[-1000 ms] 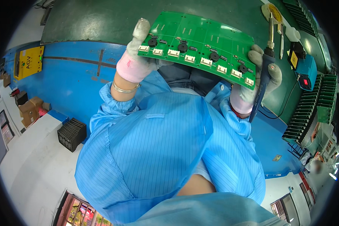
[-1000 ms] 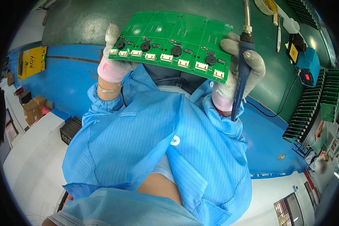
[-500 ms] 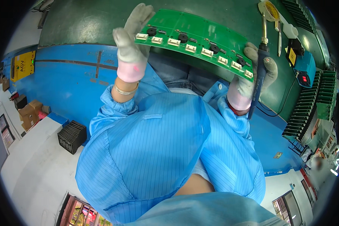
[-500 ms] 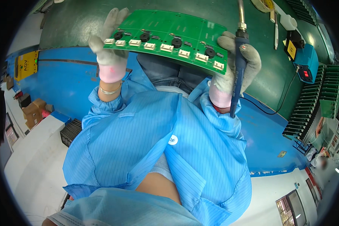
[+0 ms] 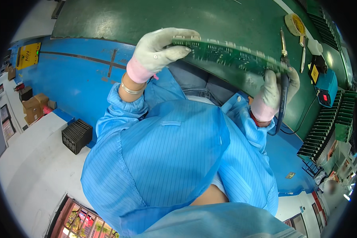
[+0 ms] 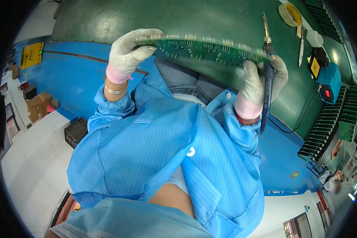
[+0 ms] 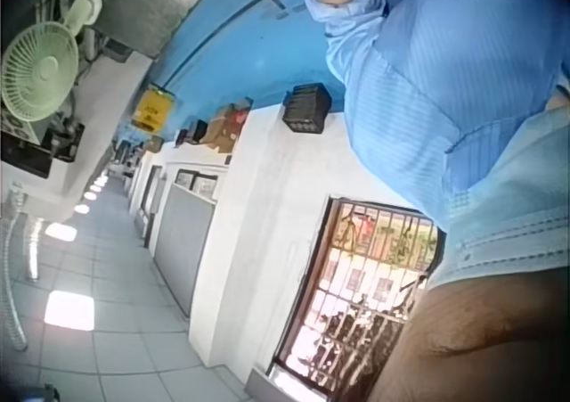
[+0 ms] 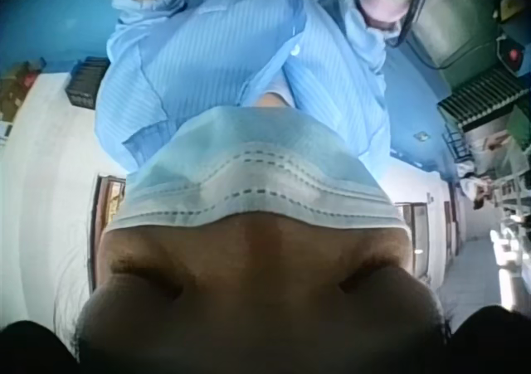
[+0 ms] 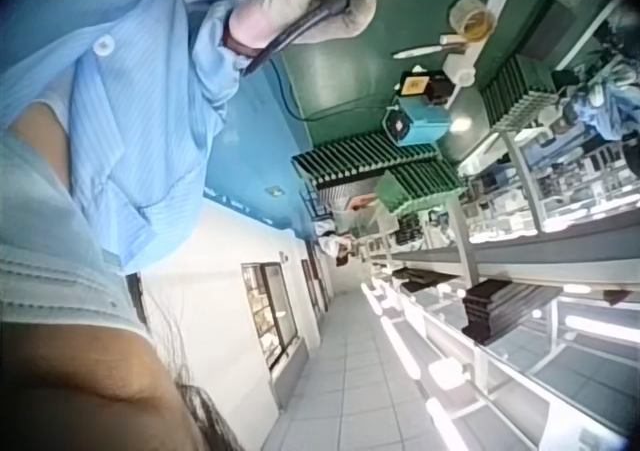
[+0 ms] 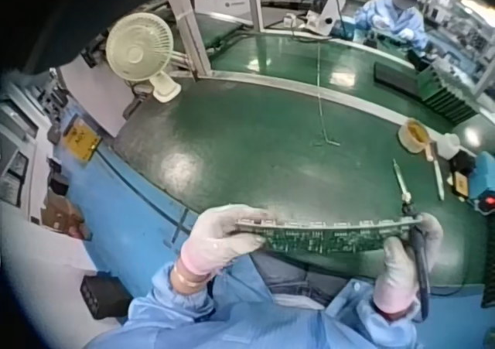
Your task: Soldering components onto multiple printed circuit boards at a manual assembly station.
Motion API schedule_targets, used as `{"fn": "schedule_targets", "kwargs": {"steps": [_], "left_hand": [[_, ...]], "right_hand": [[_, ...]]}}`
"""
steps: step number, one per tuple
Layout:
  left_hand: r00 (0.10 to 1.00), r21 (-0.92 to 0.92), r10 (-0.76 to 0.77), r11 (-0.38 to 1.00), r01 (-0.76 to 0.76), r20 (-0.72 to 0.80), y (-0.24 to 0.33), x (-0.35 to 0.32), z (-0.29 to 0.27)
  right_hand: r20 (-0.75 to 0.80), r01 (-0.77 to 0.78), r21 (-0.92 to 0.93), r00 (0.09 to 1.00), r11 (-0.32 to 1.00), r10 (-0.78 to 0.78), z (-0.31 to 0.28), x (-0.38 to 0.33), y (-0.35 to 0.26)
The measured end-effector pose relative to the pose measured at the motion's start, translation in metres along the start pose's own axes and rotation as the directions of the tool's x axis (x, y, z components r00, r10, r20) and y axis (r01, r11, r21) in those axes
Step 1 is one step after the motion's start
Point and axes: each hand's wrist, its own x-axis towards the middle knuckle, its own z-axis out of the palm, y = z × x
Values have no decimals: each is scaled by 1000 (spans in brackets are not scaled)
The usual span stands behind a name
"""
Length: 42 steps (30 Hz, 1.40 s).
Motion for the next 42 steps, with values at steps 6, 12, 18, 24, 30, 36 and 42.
{"fn": "schedule_targets", "kwargs": {"steps": [6, 12, 18, 24, 30, 36, 42], "left_hand": [[972, -188, -235, 956, 227, -23, 5, 23, 1], [918, -120, -396, 910, 396, 24, -8, 61, -8], [920, -42, -390, 921, 388, -36, -30, 118, -9], [827, 824, 483, 316, -470, 286, -44, 214, 6], [893, 854, 169, 261, -450, 418, -41, 258, 4], [932, 788, 8, 532, -310, 361, -23, 189, 52], [958, 709, 76, 657, -257, 276, -17, 127, 110]], "right_hand": [[-112, -82, 71, 990, 994, 90, 6, 12, -4], [-128, -81, 57, 988, 995, 88, 6, 29, -2], [-199, -176, -55, 967, 983, 162, -10, 37, 21], [-188, -157, -293, 977, 943, 104, -22, 36, 51], [-70, -100, -619, 995, 779, 73, -23, 47, 37], [-44, 55, -674, 993, 737, -113, -34, 44, 51], [43, 112, -137, 993, 984, -107, -10, 33, 48]]}}
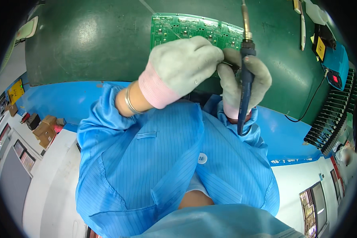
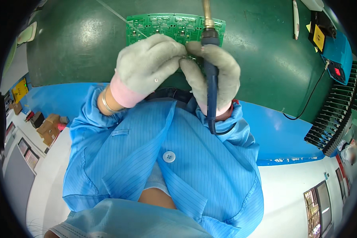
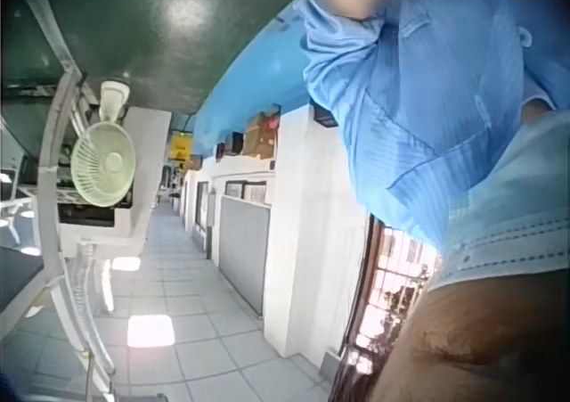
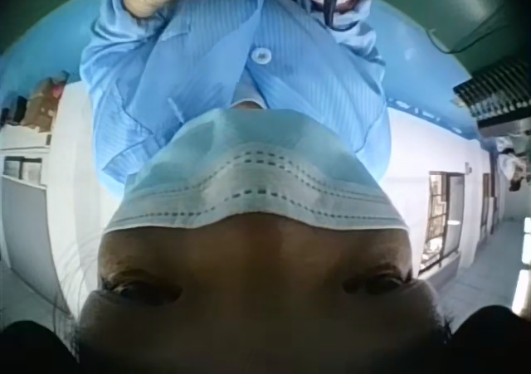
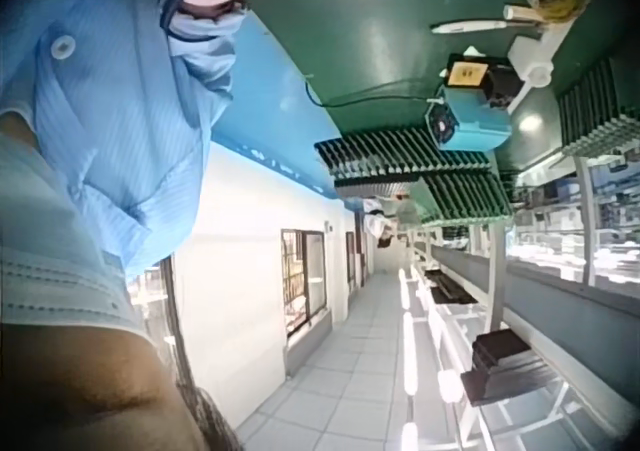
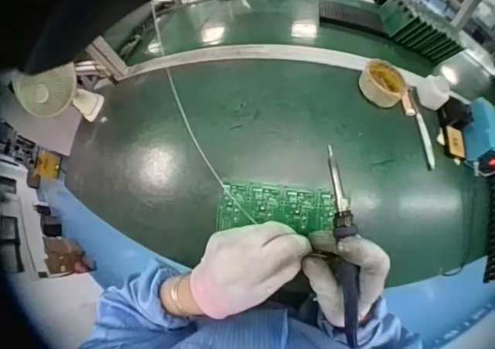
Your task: Soldering components onto multiple printed circuit boards at a manual assembly station.
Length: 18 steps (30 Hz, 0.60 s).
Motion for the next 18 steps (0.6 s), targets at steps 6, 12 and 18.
{"fn": "schedule_targets", "kwargs": {"steps": [6, 12, 18], "left_hand": [[995, -26, -73, 997, 71, -75, 2, -4, 18], [993, 105, 112, 989, -109, -28, -11, -11, 18], [893, -254, -448, 870, 423, -46, -2, -4, 19]], "right_hand": [[-28, -36, -51, 999, 998, 35, -6, -1, 4], [-78, -105, 2, 991, 995, 104, -27, 4, 11], [-95, -83, 166, 990, 983, 100, -54, 5, 23]]}}
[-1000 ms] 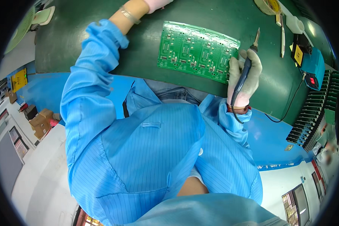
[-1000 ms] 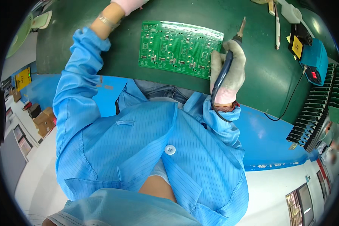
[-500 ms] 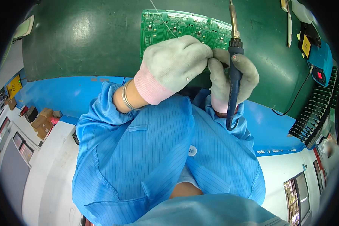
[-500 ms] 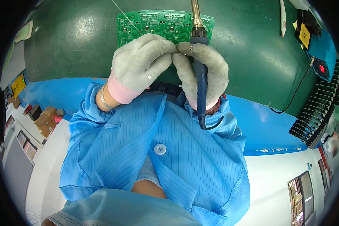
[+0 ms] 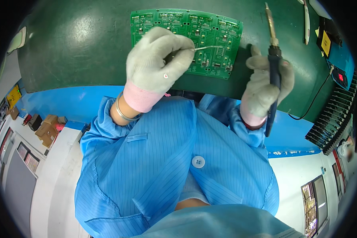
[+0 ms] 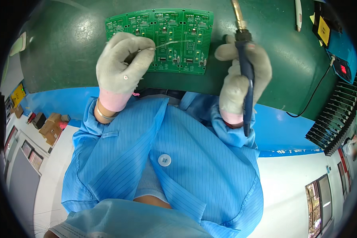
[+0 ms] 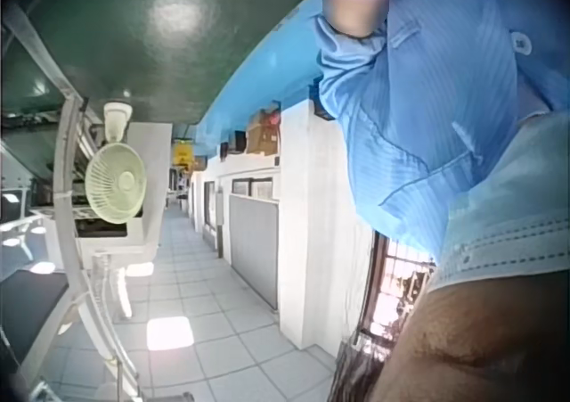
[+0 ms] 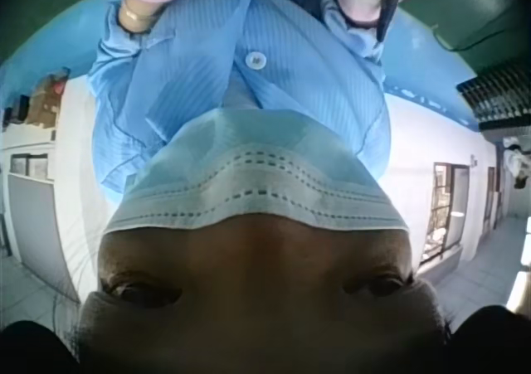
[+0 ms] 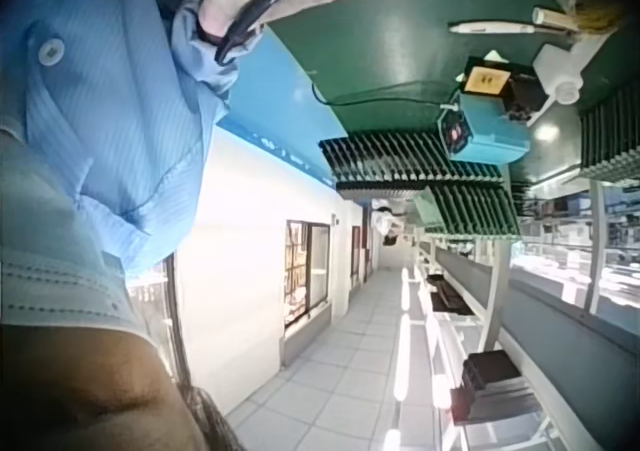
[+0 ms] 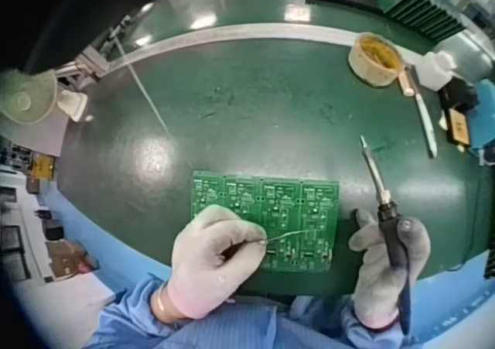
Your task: Soldering components onto multiple printed circuit boards at a manual assembly station.
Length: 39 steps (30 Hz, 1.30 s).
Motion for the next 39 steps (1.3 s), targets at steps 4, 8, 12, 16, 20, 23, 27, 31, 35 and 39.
{"fn": "schedule_targets", "kwargs": {"steps": [4, 8, 12, 16, 20, 23, 27, 31, 35, 39], "left_hand": [[955, 186, 265, 953, -239, -133, -7, 16, 8], [916, 300, 376, 898, -322, -140, -9, 24, 15], [916, 330, 379, 888, -321, -129, -7, 26, 17], [912, 339, 393, 879, -334, -120, -5, 30, 21], [919, 336, 382, 882, -331, -98, 2, 30, 21], [922, 331, 375, 886, -325, -96, 2, 29, 22], [916, 323, 390, 882, -343, -90, -1, 29, 22], [920, 329, 379, 885, -329, -99, -1, 28, 25], [915, 357, 395, 869, -342, -84, -3, 28, 24], [917, 407, 394, 849, -336, -65, 1, 31, 25]], "right_hand": [[141, -90, -130, 984, 987, 108, -32, 1, -3], [-45, -263, -114, 965, 958, 259, -26, -3, -17], [30, -275, -126, 959, 953, 281, -38, -3, -10], [-16, -319, -145, 947, 937, 320, -38, -6, -10], [28, -277, -45, 960, 960, 278, -47, -7, -2], [24, -260, -65, 965, 963, 262, -44, -9, -2], [-43, -302, -262, 952, 916, 302, -30, -3, -12], [-11, -233, -261, 971, 937, 238, -33, -4, -8], [-13, -259, -262, 964, 930, 264, -32, -4, -9], [-93, -253, -227, 967, 940, 238, -28, -5, -11]]}}
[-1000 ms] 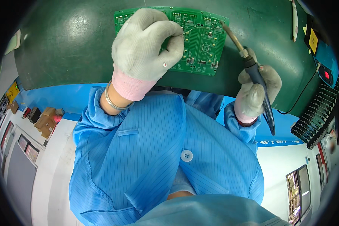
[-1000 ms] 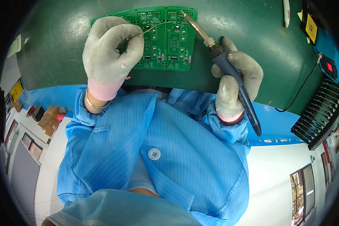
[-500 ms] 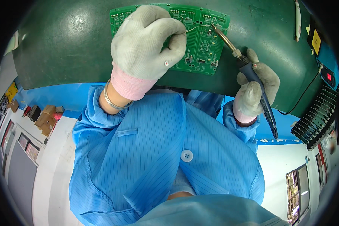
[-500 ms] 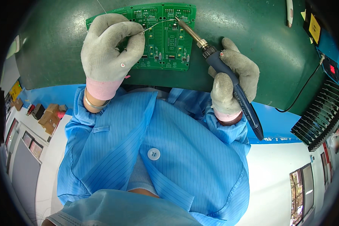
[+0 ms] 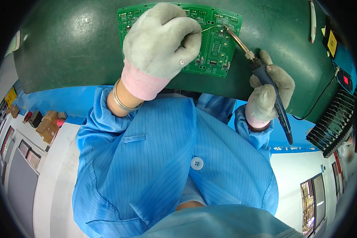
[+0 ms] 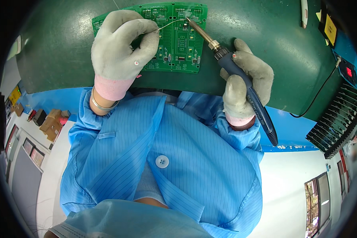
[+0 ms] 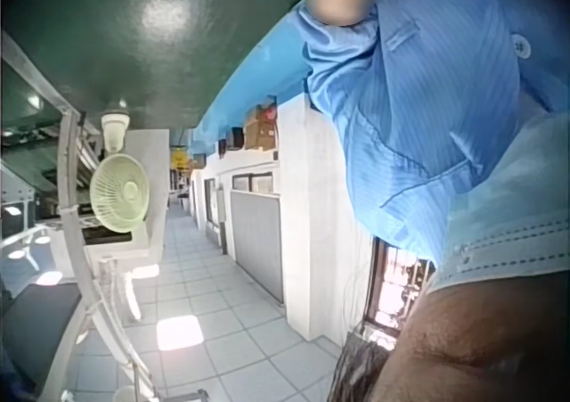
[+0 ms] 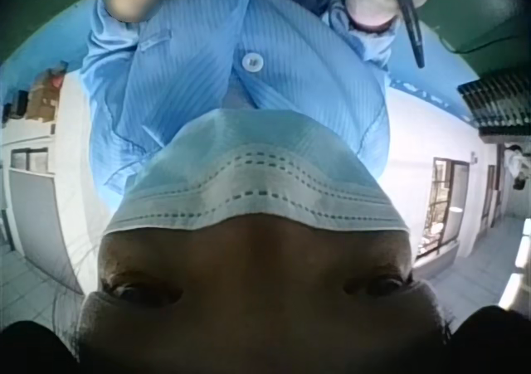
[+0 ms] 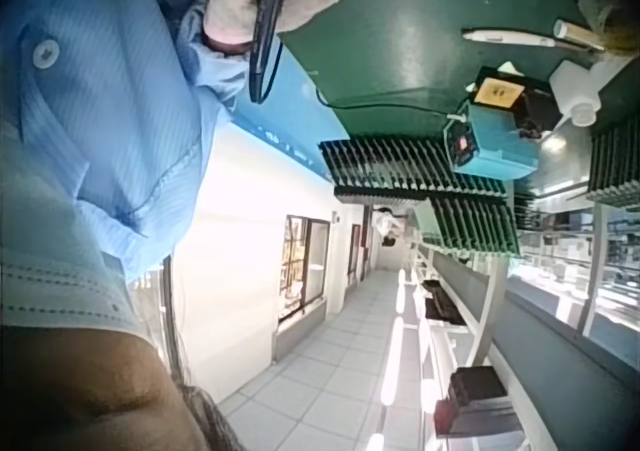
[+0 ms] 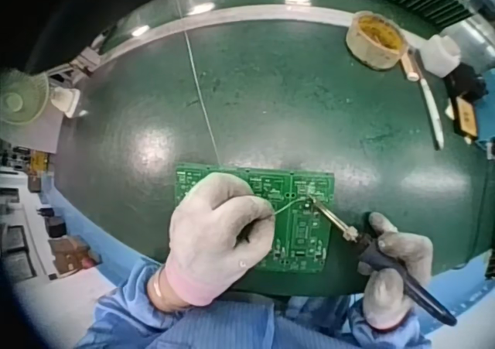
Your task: Soldering components onto multiple printed circuit boards at a manual assembly station.
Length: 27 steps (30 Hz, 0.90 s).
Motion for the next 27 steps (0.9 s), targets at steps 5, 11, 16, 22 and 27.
{"fn": "schedule_targets", "kwargs": {"steps": [5, 11, 16, 22, 27], "left_hand": [[991, -103, -119, 988, 112, -58, 0, -7, -15], [983, -102, -158, 984, 148, -95, -10, -17, -21], [979, -76, -171, 984, 163, -108, -15, -19, -22], [982, -61, -114, 992, 106, -153, -20, -19, -17], [981, -45, -146, 989, 142, -127, -20, -19, -16]], "right_hand": [[83, 45, 344, 993, 938, -79, -2, 9, -2], [175, 31, 120, 983, 992, -52, 20, 2, -4], [286, -10, -9, 958, 1000, 12, 28, 13, -6], [208, -18, -45, 978, 999, 27, 43, 7, -12], [193, -41, -80, 980, 996, 56, 40, 10, -14]]}}
